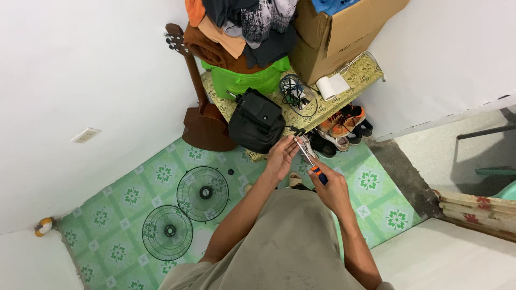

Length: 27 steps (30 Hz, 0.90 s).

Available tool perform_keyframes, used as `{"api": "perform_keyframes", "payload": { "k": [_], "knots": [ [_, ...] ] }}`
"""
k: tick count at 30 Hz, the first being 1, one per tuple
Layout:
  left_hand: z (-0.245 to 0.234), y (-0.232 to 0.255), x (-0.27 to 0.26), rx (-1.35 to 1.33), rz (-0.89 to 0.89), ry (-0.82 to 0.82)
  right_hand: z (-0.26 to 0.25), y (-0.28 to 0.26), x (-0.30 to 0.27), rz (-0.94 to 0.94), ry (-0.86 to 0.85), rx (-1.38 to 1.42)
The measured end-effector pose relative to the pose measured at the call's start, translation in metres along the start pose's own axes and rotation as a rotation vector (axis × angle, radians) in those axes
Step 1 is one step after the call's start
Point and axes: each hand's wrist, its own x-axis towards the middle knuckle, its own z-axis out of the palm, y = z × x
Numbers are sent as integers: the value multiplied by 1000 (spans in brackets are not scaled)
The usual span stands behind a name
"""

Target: The person assembles a table fan by attaching the fan blades to the motor, securing the front grille, and tightening screws with a screwdriver. They handle the fan motor, blades, grille, and screws, placing components on a nearby bench and floor during the process.

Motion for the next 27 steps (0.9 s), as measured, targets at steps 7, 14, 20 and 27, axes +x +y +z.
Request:
{"api": "perform_keyframes", "payload": {
  "k": [7,14,20,27],
  "knots": [
    [0,4,-1,135,25,23,3,6,0,-145,88,-50],
    [-5,12,2,195,47,16,13,16,3,83,-23,-235],
    [-13,12,7,226,60,57,28,32,12,-133,141,-137],
    [-29,4,15,151,117,84,44,57,37,-12,-14,-79]
  ]
}}
